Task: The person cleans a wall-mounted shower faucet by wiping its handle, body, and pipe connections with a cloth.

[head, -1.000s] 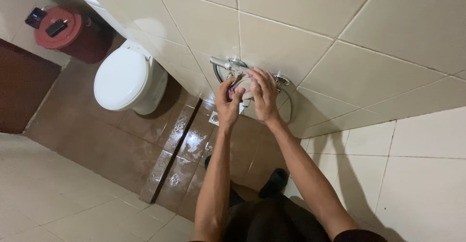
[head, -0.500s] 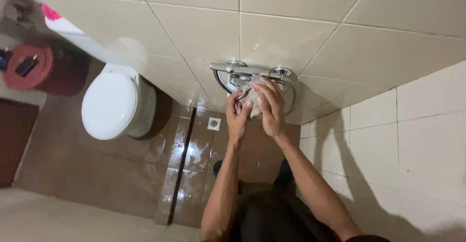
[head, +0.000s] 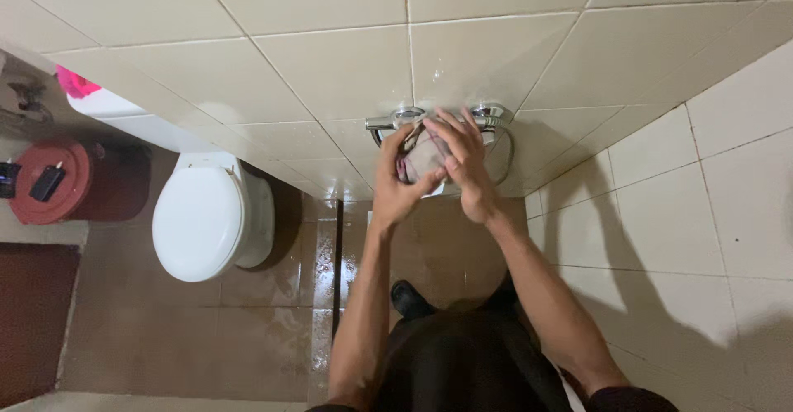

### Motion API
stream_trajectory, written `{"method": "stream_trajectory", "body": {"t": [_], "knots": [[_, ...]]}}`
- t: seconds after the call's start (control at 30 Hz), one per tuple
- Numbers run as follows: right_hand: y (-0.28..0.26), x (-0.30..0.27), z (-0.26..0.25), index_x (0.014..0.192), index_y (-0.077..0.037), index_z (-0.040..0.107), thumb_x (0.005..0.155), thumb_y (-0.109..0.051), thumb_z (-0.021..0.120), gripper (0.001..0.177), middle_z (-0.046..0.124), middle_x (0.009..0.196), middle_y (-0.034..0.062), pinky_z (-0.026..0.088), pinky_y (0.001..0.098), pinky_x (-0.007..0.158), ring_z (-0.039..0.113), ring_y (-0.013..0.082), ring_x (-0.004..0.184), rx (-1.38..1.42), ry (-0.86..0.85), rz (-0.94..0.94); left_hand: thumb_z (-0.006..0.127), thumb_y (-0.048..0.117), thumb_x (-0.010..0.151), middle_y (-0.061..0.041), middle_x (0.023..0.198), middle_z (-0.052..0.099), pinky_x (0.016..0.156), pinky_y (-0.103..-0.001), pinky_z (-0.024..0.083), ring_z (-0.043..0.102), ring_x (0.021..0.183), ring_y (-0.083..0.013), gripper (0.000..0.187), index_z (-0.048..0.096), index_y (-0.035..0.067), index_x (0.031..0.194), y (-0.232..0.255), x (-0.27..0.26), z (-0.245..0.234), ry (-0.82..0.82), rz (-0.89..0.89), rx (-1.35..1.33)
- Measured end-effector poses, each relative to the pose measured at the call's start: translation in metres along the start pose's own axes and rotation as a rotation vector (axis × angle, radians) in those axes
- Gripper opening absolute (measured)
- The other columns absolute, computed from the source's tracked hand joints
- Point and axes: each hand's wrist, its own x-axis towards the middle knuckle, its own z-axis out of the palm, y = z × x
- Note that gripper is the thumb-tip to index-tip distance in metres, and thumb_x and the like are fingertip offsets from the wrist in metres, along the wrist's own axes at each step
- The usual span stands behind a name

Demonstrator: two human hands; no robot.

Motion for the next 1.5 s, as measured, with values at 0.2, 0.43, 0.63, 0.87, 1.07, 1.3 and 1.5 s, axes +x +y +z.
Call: {"method": "stream_trajectory", "body": {"t": [0.2, 0.43, 0.63, 0.87, 1.07, 1.3, 1.5], "knots": [[0.040, 0.029, -0.022, 0.154, -0.009, 0.047, 0.114, -0.044, 0.027, 0.057, 0.044, 0.163, 0.0118, 0.014, 0.0479, 0.133, 0.031, 0.0291, 0.157, 0.092, -0.071, 0.012, 0.087, 0.023, 0.073, -0.019, 0.141, 0.051, 0.101, -0.041, 0.058, 0.061, 0.123, -0.0313, 0.062, 0.065, 0.016, 0.131, -0.006, 0.044, -0.002, 0.176, -0.018, 0.426], [0.123, 0.034, -0.039, 0.141, -0.010, 0.062, 0.112, -0.023, 0.044, 0.036, 0.062, 0.147, 0.0093, 0.042, 0.0453, 0.122, 0.055, 0.0289, 0.141, -0.085, -0.063, -0.150, 0.089, 0.020, 0.071, -0.012, 0.143, 0.055, 0.105, -0.051, 0.048, 0.050, 0.126, -0.0385, 0.056, 0.072, 0.021, 0.124, -0.029, 0.066, -0.006, -0.083, 0.142, 0.773], [0.163, 0.050, -0.051, 0.140, -0.001, 0.060, 0.110, -0.012, 0.045, 0.036, 0.058, 0.148, 0.0177, 0.045, 0.0478, 0.120, 0.056, 0.0348, 0.139, -0.215, -0.152, -0.537, 0.089, 0.032, 0.077, -0.008, 0.139, 0.058, 0.108, -0.055, 0.042, 0.051, 0.128, -0.0392, 0.047, 0.073, 0.025, 0.121, -0.030, 0.070, -0.008, -0.097, 0.319, 0.954], [0.190, 0.066, -0.038, 0.142, 0.001, 0.054, 0.105, -0.020, 0.043, 0.043, 0.051, 0.151, 0.0199, 0.047, 0.0497, 0.118, 0.051, 0.0362, 0.138, -0.243, -0.195, -0.795, 0.087, 0.030, 0.081, -0.007, 0.138, 0.059, 0.099, -0.048, 0.051, 0.055, 0.122, -0.0382, 0.044, 0.073, 0.025, 0.122, -0.050, 0.078, -0.002, -0.161, 0.369, 1.025], [0.192, 0.068, -0.042, 0.142, 0.002, 0.052, 0.106, -0.023, 0.043, 0.045, 0.051, 0.149, 0.0223, 0.046, 0.0493, 0.119, 0.049, 0.0373, 0.139, -0.219, -0.231, -0.783, 0.088, 0.025, 0.079, -0.005, 0.133, 0.064, 0.095, -0.046, 0.052, 0.058, 0.112, -0.0324, 0.045, 0.074, 0.023, 0.122, -0.041, 0.088, -0.002, -0.256, 0.388, 1.062], [0.205, 0.066, -0.033, 0.146, -0.003, 0.035, 0.110, -0.030, 0.045, 0.046, 0.046, 0.156, 0.0213, 0.041, 0.0481, 0.124, 0.044, 0.0355, 0.146, -0.117, -0.185, -0.801, 0.083, 0.023, 0.072, -0.004, 0.129, 0.064, 0.095, -0.048, 0.051, 0.058, 0.113, -0.0340, 0.048, 0.074, 0.023, 0.119, -0.042, 0.103, 0.027, -0.311, 0.473, 1.061], [0.207, 0.060, -0.036, 0.145, -0.002, 0.036, 0.106, -0.029, 0.048, 0.049, 0.047, 0.155, 0.0220, 0.038, 0.0460, 0.123, 0.045, 0.0374, 0.145, -0.222, -0.267, -0.725, 0.080, 0.021, 0.083, -0.004, 0.134, 0.064, 0.096, -0.047, 0.051, 0.059, 0.114, -0.0323, 0.035, 0.073, 0.025, 0.116, -0.039, 0.097, 0.018, -0.320, 0.445, 1.071]]}}
